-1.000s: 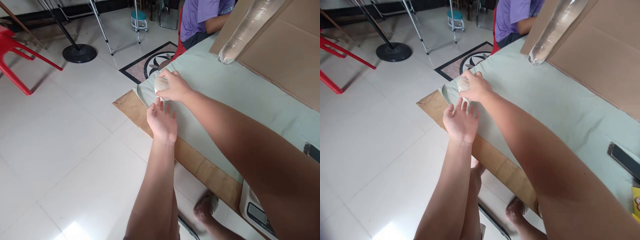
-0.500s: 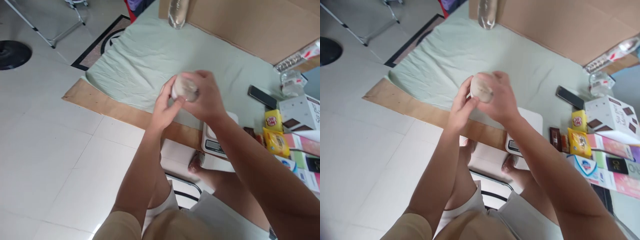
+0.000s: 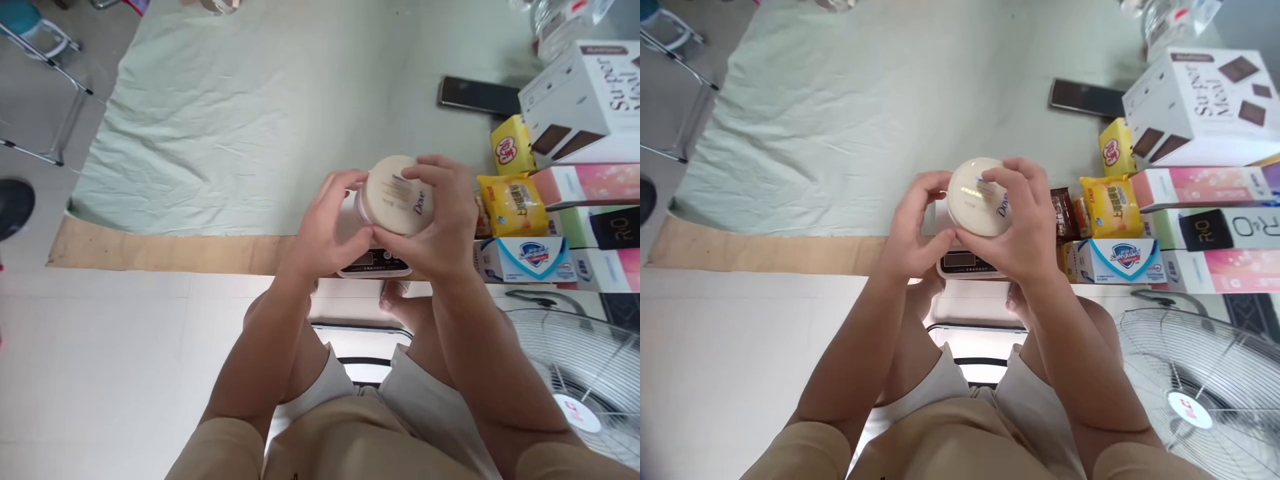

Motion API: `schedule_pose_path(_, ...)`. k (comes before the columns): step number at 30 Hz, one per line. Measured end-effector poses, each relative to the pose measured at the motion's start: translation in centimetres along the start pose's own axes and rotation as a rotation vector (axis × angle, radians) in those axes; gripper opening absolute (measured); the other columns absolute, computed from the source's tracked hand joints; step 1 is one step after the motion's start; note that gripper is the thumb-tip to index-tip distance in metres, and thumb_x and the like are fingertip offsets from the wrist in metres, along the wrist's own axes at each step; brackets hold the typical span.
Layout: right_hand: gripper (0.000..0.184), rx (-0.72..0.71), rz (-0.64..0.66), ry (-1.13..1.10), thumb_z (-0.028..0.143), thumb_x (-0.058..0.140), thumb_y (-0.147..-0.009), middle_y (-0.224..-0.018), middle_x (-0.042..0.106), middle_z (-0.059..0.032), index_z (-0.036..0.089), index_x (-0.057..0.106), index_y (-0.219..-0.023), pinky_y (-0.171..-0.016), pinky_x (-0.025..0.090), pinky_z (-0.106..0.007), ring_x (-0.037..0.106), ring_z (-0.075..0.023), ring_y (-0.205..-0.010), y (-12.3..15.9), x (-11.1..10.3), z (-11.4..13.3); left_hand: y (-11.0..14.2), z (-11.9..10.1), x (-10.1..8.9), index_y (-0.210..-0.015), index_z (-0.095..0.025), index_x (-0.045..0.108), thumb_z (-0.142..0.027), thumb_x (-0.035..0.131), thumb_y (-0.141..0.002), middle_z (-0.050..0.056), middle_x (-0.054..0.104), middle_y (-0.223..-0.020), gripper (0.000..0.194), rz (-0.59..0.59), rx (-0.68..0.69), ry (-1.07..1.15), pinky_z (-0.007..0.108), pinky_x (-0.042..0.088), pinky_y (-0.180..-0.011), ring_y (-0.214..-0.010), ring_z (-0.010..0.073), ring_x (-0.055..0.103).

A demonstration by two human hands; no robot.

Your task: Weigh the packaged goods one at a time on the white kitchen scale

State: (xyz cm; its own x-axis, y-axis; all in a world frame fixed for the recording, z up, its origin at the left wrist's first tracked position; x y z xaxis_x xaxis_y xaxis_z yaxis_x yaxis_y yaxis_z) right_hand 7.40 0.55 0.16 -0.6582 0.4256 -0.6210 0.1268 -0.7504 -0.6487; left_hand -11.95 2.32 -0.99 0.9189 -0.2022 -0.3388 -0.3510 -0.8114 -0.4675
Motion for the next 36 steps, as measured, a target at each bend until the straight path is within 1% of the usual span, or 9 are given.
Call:
schedule_pose_path(5,0.069,0.133,0.103,-0.083,0.057,0.080,-0.081,-0.147,0.057,-0.0153,0.030,0.051,-0.138,-0.120,0.049,-0.066,0.053,-0.0372,-0.145,0.4,0.1,-0.4,-0.2,1.4,0.5,-0.143,-0.028,0.051,-0.065,0.065,-0.092,0.013,0.061,-0.142,0.066,0.017,-0.050,0.002,0.047,0.053,-0.111,-0.128,0.0299,0.063)
schedule_pose_path(9,0.086,0.245,0.288,-0.193,0.060,0.078,-0.082,-0.162,0.046,-0.0126,0.035,0.036,-0.152,-0.130,0.038,-0.067,0.037,-0.0377,-0.160,0.7,-1.0,-0.3,-0.1,1.1,0.4,-0.152,-0.029,0.047,-0.070,0.079,-0.079,0.014,0.052,-0.158,0.089,0.060,-0.180,0.036,0.047,0.046,-0.123,-0.144,0.0362,0.055)
schedule_pose_path(11,0.093,0.278,0.332,-0.209,0.060,0.080,-0.080,-0.165,0.044,-0.0115,0.036,0.032,-0.156,-0.132,0.036,-0.067,0.038,-0.0382,-0.160,1.0,-1.6,-0.3,-0.2,0.8,0.3,-0.153,-0.030,0.048,-0.073,0.086,-0.069,0.013,0.050,-0.162,0.102,0.086,-0.255,0.066,0.049,0.041,-0.127,-0.152,0.0400,0.047)
schedule_pose_path(15,0.093,0.333,0.346,-0.239,0.052,0.078,-0.082,-0.166,0.043,-0.0115,0.036,0.028,-0.159,-0.126,0.045,-0.065,0.046,-0.0368,-0.155,1.6,-2.0,-1.0,-0.4,0.5,0.5,-0.155,-0.031,0.048,-0.070,0.094,-0.061,0.012,0.048,-0.166,0.112,0.099,-0.363,0.063,0.052,0.037,-0.131,-0.159,0.0420,0.040)
schedule_pose_path(19,0.092,0.353,0.326,-0.267,0.045,0.076,-0.082,-0.165,0.043,-0.0119,0.034,0.027,-0.159,-0.123,0.049,-0.063,0.051,-0.0345,-0.151,1.9,-1.6,-1.5,-0.5,0.4,0.7,-0.154,-0.031,0.050,-0.068,0.097,-0.058,0.012,0.048,-0.167,0.114,0.084,-0.392,0.060,0.052,0.035,-0.132,-0.160,0.0428,0.038)
schedule_pose_path(24,0.089,0.371,0.289,-0.318,0.048,0.077,-0.081,-0.161,0.049,-0.0110,0.035,0.031,-0.156,-0.120,0.052,-0.061,0.056,-0.0331,-0.146,2.0,-1.3,-1.5,-0.7,0.0,0.7,-0.148,-0.031,0.056,-0.065,0.098,-0.059,0.011,0.055,-0.161,0.104,0.047,-0.417,0.095,0.051,0.038,-0.129,-0.155,0.0414,0.046)
schedule_pose_path(30,0.087,0.366,0.277,-0.294,0.063,0.080,-0.080,-0.158,0.052,-0.0098,0.039,0.038,-0.153,-0.117,0.054,-0.061,0.057,-0.0344,-0.145,2.0,-1.3,-1.6,-0.9,0.2,1.1,-0.147,-0.030,0.058,-0.070,0.089,-0.071,0.009,0.062,-0.154,0.092,0.074,-0.297,0.108,0.045,0.047,-0.121,-0.146,0.0378,0.056)
schedule_pose_path(33,0.076,0.340,0.213,-0.264,0.059,0.081,-0.080,-0.151,0.057,-0.0075,0.043,0.048,-0.147,-0.111,0.059,-0.056,0.060,-0.0337,-0.142,2.1,-1.2,-1.7,-1.1,0.4,1.2,-0.146,-0.028,0.061,-0.070,0.086,-0.074,0.008,0.065,-0.152,0.087,0.055,-0.248,0.124,0.043,0.047,-0.121,-0.144,0.0361,0.059)
schedule_pose_path(36,0.076,0.302,0.133,-0.303,0.056,0.084,-0.078,-0.147,0.058,-0.0061,0.046,0.051,-0.146,-0.109,0.061,-0.055,0.062,-0.0332,-0.140,1.8,-1.2,-1.3,-1.3,0.2,0.9,-0.146,-0.027,0.060,-0.071,0.083,-0.078,0.006,0.065,-0.152,0.084,0.040,-0.225,0.160,0.043,0.047,-0.124,-0.144,0.0340,0.059)
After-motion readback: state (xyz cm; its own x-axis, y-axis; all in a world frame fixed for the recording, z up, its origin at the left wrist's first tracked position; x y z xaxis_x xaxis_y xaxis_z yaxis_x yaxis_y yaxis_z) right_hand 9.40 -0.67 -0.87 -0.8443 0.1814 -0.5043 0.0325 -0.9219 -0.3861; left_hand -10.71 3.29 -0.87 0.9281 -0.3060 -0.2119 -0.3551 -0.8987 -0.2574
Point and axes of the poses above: each hand's wrist, its own y-axis away from the middle knuckle, its own x-axis out of the palm, z = x × y, the point moved 1 cm from there along -y, towards the middle knuckle
